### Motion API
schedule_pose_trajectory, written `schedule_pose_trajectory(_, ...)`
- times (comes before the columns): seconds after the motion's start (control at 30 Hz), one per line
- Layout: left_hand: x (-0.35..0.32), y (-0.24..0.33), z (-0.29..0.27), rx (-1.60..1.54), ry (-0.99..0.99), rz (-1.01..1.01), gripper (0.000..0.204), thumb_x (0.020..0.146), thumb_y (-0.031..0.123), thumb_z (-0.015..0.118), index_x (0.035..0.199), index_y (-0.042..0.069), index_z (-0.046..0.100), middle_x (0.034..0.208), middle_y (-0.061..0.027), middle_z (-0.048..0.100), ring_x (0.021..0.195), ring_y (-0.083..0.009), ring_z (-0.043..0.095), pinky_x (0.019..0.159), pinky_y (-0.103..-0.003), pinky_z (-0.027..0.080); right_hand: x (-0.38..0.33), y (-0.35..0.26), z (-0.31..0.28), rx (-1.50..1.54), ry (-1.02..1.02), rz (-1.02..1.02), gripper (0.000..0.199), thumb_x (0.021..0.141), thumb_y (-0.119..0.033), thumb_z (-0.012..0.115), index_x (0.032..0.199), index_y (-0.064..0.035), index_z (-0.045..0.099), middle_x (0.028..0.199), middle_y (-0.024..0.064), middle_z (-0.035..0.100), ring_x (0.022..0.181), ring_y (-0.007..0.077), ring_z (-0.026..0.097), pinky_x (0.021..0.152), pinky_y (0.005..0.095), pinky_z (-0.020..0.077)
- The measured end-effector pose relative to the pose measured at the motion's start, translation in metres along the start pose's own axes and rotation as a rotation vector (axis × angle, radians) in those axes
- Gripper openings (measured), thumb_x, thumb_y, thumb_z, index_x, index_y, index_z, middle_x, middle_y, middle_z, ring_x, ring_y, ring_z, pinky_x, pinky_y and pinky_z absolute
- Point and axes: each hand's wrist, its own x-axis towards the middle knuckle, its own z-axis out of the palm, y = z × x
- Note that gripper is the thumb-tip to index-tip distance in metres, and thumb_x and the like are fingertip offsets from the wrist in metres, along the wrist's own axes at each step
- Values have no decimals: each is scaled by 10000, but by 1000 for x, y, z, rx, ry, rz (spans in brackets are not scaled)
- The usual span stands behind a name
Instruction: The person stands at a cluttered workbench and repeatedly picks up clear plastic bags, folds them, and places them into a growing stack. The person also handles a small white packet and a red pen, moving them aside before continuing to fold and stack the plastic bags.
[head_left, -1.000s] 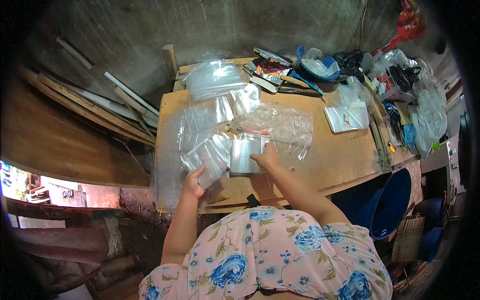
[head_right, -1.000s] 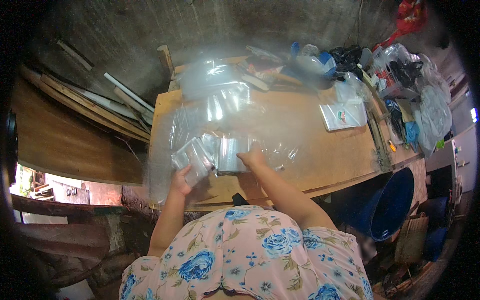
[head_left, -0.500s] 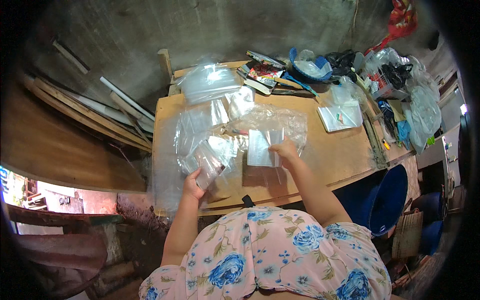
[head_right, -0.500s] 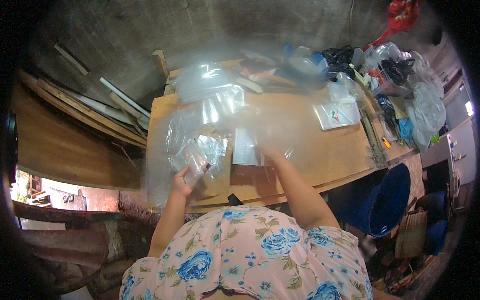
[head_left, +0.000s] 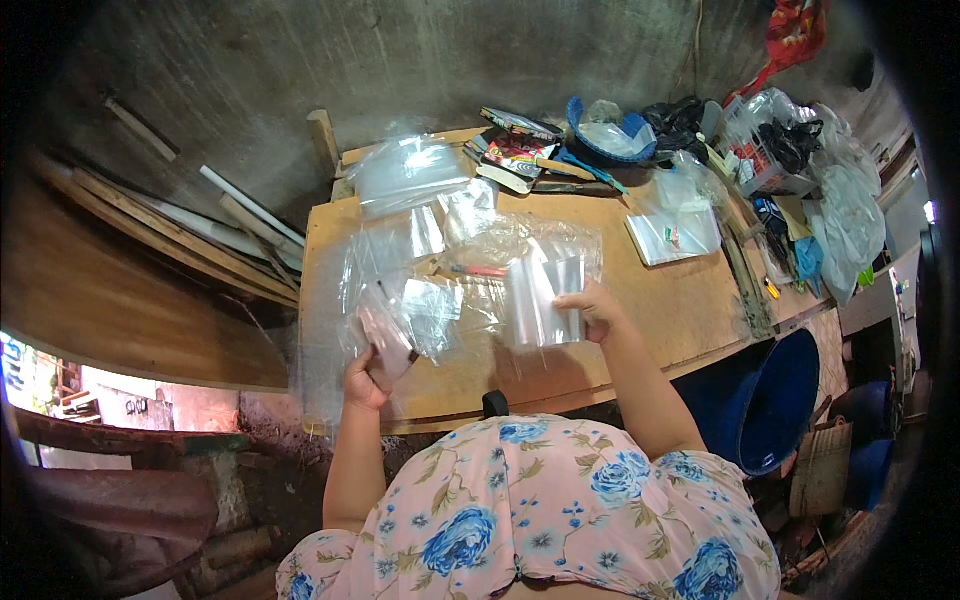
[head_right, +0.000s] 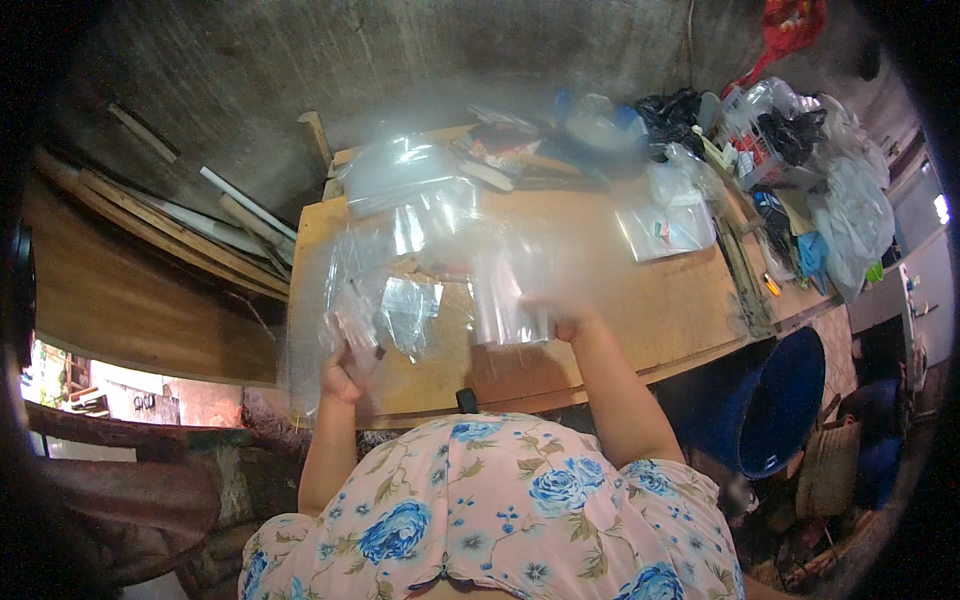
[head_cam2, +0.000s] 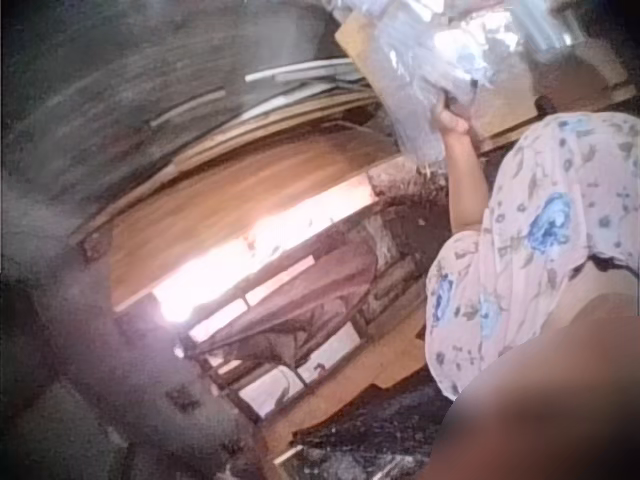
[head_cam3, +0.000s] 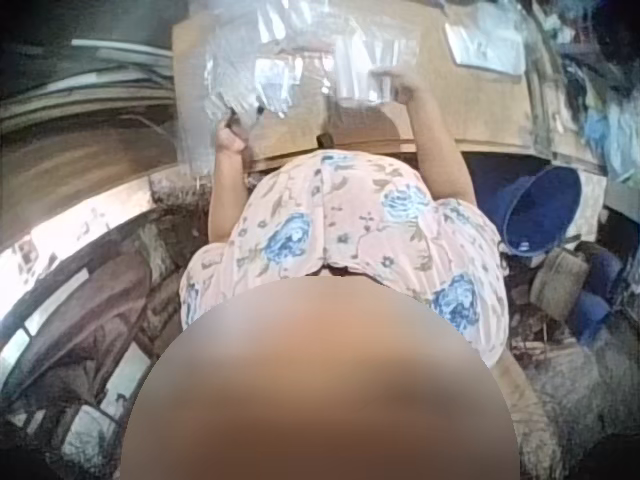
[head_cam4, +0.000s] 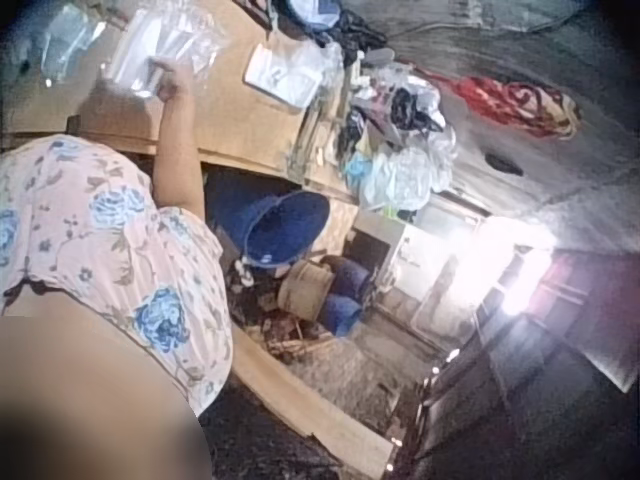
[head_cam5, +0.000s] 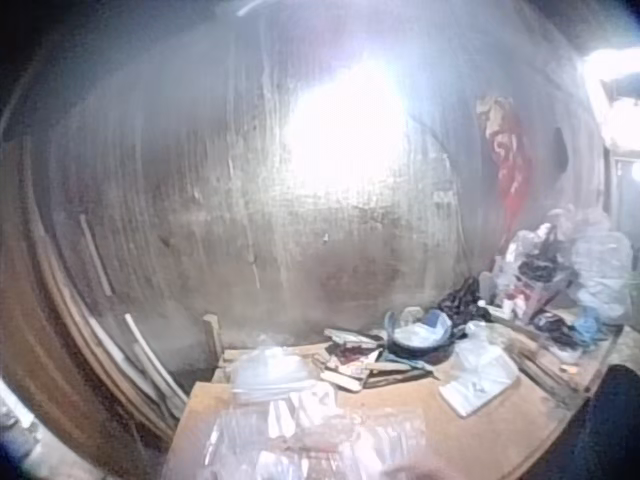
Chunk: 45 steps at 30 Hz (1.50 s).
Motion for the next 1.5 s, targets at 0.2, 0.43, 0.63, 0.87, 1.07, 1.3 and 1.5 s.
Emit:
schedule_pose_trajectory(0.2,-8,-20,23,-133,-87,-29,489,774,158,563,1236,50,444,1178,-126,527,1093,-299,500,948,-466,396,0,7,80,-621,25,-365,471,650,-5,624,1106,-46,512,958,112,617,842,234,612,764,327,478)
schedule_pose_trajectory(0.43,-22,-50,29,850,-6,309,420,812,264,532,1165,41,494,1005,-119,592,874,-274,599,724,-413,519,-29,30,170,-902,-162,-335,428,652,-87,633,1065,-52,528,934,165,624,862,267,612,752,351,470)
schedule_pose_trajectory(0.63,-34,-53,-22,384,-72,252,436,819,349,537,1116,29,543,988,-136,621,826,-251,639,662,-377,552,-24,43,185,-751,-447,-207,432,669,-110,594,1081,-20,499,983,240,586,940,374,569,797,413,445)
schedule_pose_trajectory(0.87,-73,-45,54,97,-4,141,468,826,314,552,1172,2,499,1051,-161,594,899,-263,619,779,-394,523,-17,53,194,-1119,-483,-441,547,698,-213,593,1192,-17,462,1267,242,391,1134,366,433,964,399,359)
schedule_pose_trajectory(1.07,-64,-25,48,-47,13,336,443,830,292,557,1171,14,500,1043,-155,589,883,-260,617,775,-393,523,28,74,164,-808,-390,-586,590,744,-382,646,1207,-60,473,1255,208,438,1146,360,434,955,393,366)
schedule_pose_trajectory(1.3,-57,3,-10,-83,61,446,434,828,291,561,1168,26,504,1041,-145,590,883,-256,615,769,-391,522,90,68,74,-1592,15,-621,348,695,-211,680,961,-9,582,997,201,581,908,357,560,786,417,452)
schedule_pose_trajectory(1.5,-49,3,-31,-80,84,410,427,827,290,564,1166,37,507,1039,-136,591,883,-253,614,765,-389,521,120,73,68,-751,-144,-128,103,773,-111,645,755,-29,586,732,59,602,636,174,579,542,296,453)
